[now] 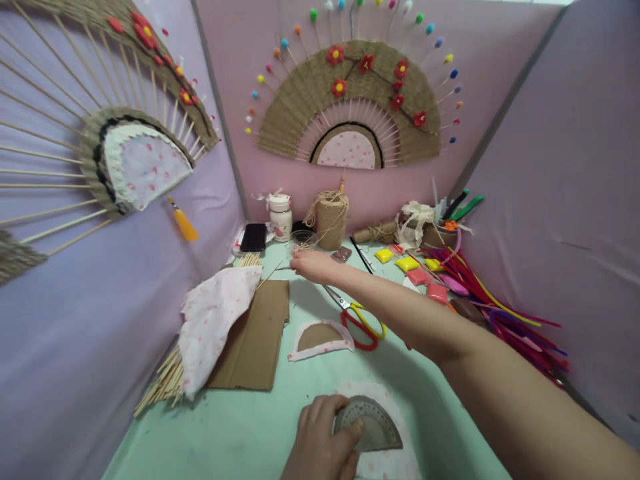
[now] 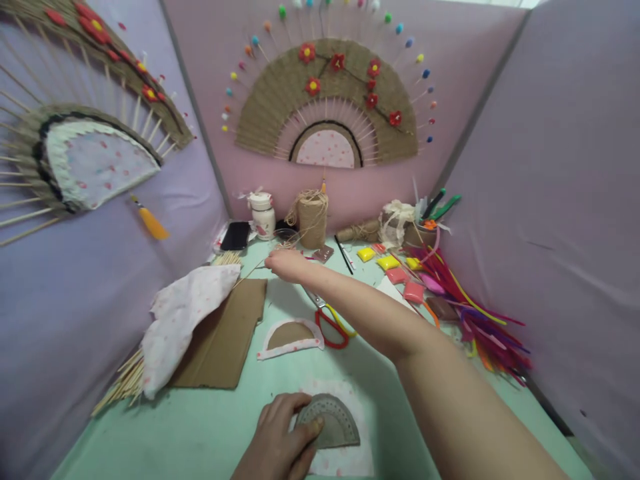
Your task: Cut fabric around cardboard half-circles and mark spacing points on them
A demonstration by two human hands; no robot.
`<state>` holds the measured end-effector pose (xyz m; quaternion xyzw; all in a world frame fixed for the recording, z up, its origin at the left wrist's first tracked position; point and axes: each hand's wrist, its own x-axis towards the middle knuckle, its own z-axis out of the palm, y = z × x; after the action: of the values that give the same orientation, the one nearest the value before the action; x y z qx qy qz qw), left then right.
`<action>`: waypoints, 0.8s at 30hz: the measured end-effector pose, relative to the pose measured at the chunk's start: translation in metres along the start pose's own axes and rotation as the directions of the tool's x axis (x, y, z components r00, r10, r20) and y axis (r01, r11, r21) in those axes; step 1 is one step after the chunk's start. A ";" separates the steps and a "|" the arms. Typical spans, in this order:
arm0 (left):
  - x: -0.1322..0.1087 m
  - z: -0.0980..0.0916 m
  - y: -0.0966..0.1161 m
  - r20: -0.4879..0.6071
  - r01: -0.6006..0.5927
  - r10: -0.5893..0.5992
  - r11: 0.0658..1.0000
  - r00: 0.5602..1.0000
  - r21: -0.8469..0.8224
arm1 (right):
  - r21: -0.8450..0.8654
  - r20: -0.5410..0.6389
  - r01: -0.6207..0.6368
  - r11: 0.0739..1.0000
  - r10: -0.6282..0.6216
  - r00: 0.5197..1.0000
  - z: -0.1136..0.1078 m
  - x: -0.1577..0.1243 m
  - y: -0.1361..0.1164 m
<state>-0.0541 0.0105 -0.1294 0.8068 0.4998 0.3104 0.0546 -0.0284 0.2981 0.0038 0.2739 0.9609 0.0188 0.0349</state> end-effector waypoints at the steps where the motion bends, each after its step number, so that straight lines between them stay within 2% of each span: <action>1: -0.001 0.001 -0.001 0.004 -0.008 0.008 1.000 1.000 0.002 | -0.028 -0.009 0.037 0.999 -0.037 0.999 0.003 0.017 -0.007; 3: -0.003 0.005 -0.005 0.016 -0.028 0.028 1.000 0.999 0.008 | -0.075 -0.015 0.092 0.993 -0.093 0.996 0.010 0.044 -0.020; 6: -0.006 0.012 -0.010 0.024 -0.040 0.040 0.999 0.999 0.012 | -0.123 -0.013 0.159 0.980 -0.162 0.987 0.021 0.069 -0.032; 11: -0.005 0.010 -0.007 0.007 -0.039 0.039 0.999 0.999 -0.008 | -0.163 -0.094 0.198 0.966 -0.215 0.972 0.023 0.077 -0.035; 14: -0.002 0.002 -0.001 -0.001 0.002 -0.002 1.000 1.000 -0.011 | -0.171 -0.170 0.136 0.976 -0.165 0.971 0.016 0.067 -0.031; 18: 0.000 0.000 -0.006 -0.060 -0.036 0.034 0.999 0.998 -0.036 | -0.165 -0.192 0.012 0.986 -0.044 0.980 0.017 0.044 -0.025; 21: 0.001 0.001 -0.011 -0.085 -0.081 0.077 0.995 0.993 -0.051 | -0.156 -0.206 -0.058 0.986 0.025 0.978 0.024 0.017 -0.019; 24: 0.004 -0.003 -0.011 -0.044 -0.075 0.073 0.995 0.996 -0.063 | -0.135 -0.237 -0.139 0.981 0.105 0.966 0.025 -0.019 -0.010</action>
<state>-0.0634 0.0189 -0.1298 0.8158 0.4605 0.3450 0.0584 -0.0155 0.2798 -0.0205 0.3254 0.9356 0.1245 -0.0566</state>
